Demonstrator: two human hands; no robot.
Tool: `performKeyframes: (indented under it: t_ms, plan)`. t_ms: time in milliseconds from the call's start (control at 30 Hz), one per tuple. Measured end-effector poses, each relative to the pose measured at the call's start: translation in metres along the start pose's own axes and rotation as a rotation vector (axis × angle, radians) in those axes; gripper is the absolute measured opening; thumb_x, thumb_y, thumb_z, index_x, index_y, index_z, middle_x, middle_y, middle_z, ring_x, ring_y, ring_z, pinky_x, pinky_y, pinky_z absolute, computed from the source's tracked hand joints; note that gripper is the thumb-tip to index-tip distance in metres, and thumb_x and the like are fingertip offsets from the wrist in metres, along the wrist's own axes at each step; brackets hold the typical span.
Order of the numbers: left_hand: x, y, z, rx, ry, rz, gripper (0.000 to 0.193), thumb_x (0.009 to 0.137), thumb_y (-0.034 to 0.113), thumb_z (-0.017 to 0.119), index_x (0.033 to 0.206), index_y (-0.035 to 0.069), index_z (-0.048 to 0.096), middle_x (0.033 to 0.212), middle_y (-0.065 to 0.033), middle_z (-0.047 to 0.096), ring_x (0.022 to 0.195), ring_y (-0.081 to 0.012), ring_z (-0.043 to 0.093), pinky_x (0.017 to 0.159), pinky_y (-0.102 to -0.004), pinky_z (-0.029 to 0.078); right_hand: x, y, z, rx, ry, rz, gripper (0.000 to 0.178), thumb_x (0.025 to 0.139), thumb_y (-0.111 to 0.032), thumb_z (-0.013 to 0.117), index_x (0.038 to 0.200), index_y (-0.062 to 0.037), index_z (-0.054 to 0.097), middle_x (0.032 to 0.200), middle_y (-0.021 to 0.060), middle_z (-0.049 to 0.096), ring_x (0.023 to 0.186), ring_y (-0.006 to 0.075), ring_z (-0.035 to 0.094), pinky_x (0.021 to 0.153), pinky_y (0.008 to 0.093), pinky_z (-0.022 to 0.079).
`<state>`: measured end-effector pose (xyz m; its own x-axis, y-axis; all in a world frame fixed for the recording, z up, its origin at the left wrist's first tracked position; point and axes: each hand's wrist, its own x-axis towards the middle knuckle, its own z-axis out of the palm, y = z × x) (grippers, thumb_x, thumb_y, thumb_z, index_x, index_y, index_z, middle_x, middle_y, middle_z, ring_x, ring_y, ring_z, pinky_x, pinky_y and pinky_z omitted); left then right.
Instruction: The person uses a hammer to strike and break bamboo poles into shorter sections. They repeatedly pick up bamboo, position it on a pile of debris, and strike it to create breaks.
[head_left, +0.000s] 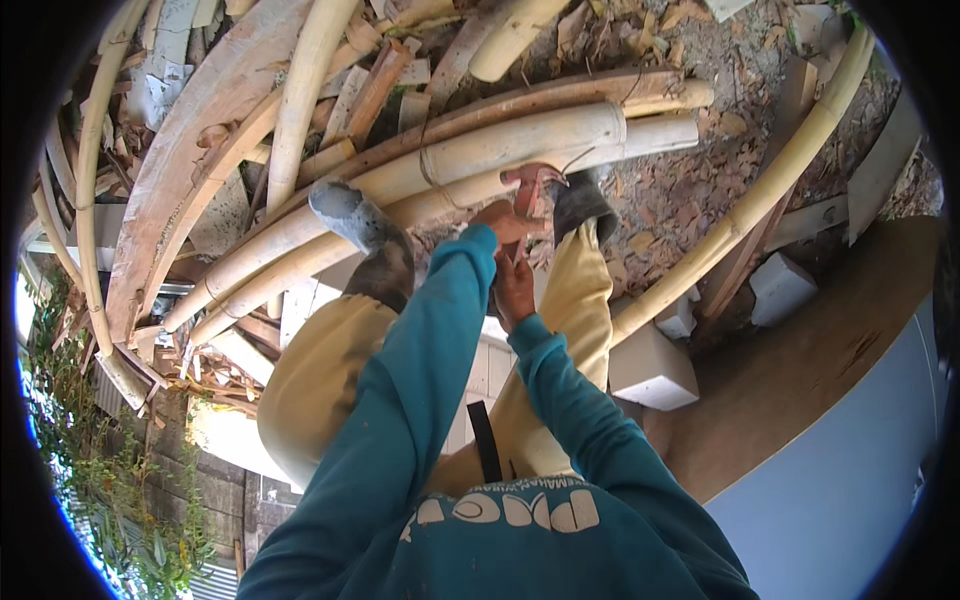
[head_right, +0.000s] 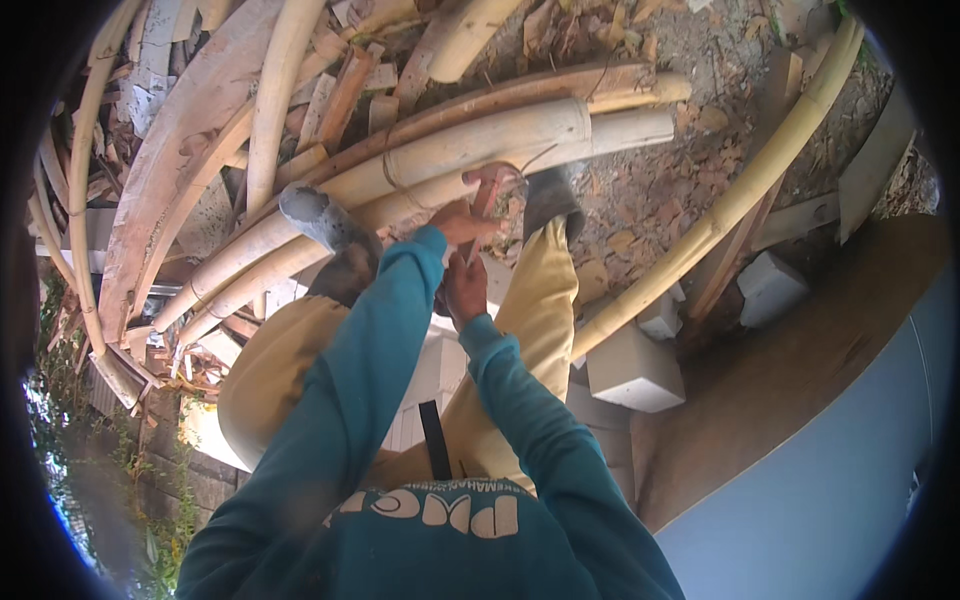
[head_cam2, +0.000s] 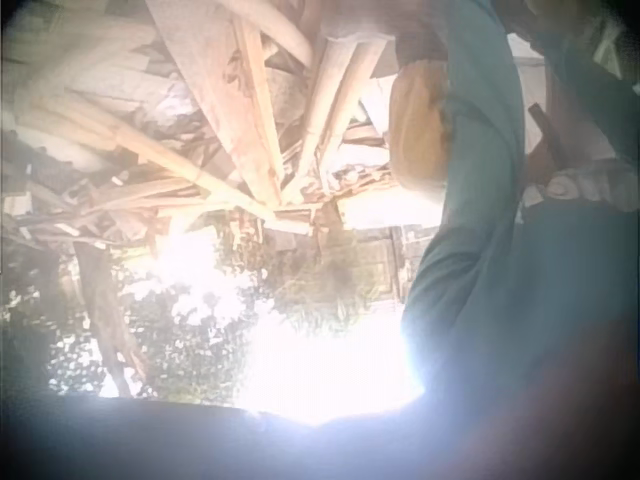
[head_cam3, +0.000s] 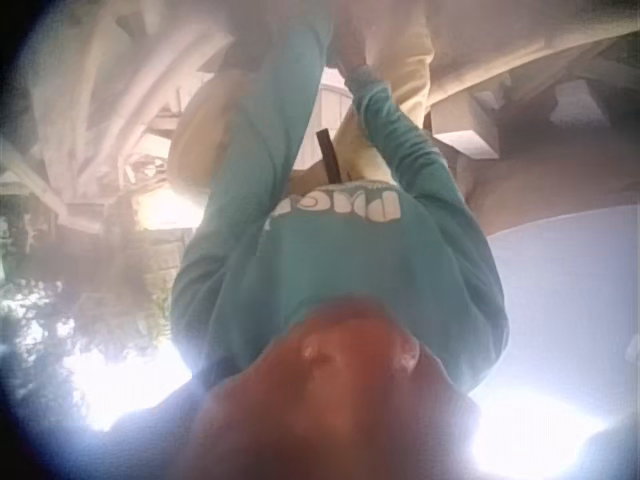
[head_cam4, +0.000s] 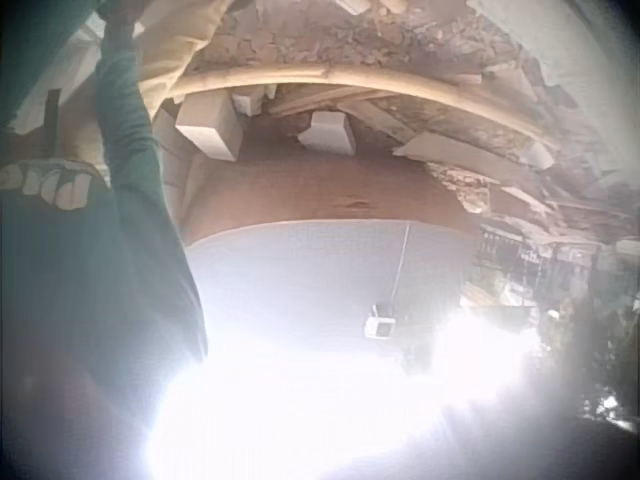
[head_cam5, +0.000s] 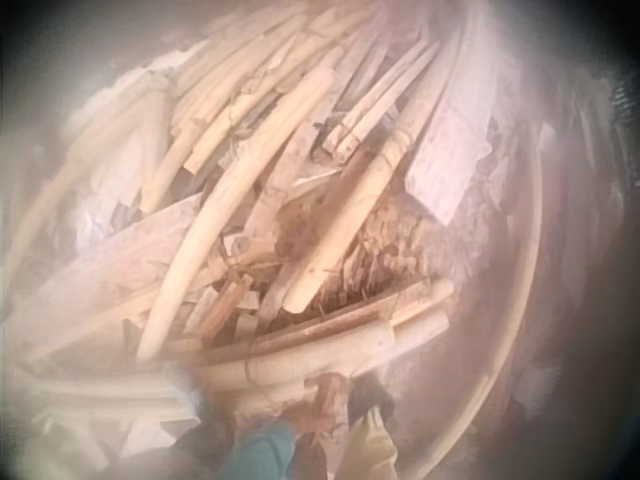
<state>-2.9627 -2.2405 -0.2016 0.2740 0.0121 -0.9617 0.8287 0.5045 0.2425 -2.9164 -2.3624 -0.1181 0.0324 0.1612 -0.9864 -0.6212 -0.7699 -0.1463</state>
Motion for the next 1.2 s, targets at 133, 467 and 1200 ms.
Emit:
performKeyframes:
  t_ms: [133, 467, 1200]
  plan:
    - [-0.015, 0.025, -0.013, -0.038, 0.404, 0.066, 0.097, 0.072, 0.075, 0.058, 0.112, -0.014, 0.056, 0.105, -0.0286, 0.063, 0.103, -0.0349, 0.062, 0.087, -0.0415, 0.047, -0.044, -0.032, -0.025, -0.343, 0.123, 0.043, 0.02, 0.096, -0.024, 0.046, 0.091, -0.0067, 0.038, 0.062, 0.0029, 0.044, 0.038, 0.0128, 0.044, 0.03, 0.0323, 0.039]
    - [-0.057, 0.071, -0.002, -0.257, 0.581, 0.305, 0.033, 0.09, 0.029, 0.059, 0.109, 0.004, 0.065, 0.092, -0.0143, 0.07, 0.081, -0.0242, 0.067, 0.074, -0.0336, 0.051, -0.102, -0.038, -0.034, -0.885, -0.006, 0.01, 0.029, 0.091, -0.025, 0.052, 0.103, 0.0002, 0.044, 0.079, 0.0289, 0.063, 0.077, 0.048, 0.062, 0.07, 0.0535, 0.049]
    - [-0.176, 0.176, 0.075, -0.089, 0.777, 0.59, 0.015, 0.094, 0.012, 0.05, 0.101, 0.002, 0.06, 0.083, -0.0126, 0.068, 0.078, -0.0229, 0.069, 0.071, -0.0331, 0.053, -0.118, -0.145, -0.135, -1.313, 0.036, -0.301, 0.029, 0.086, -0.021, 0.054, 0.104, -0.0012, 0.042, 0.082, 0.0326, 0.062, 0.073, 0.0495, 0.062, 0.065, 0.0574, 0.048]
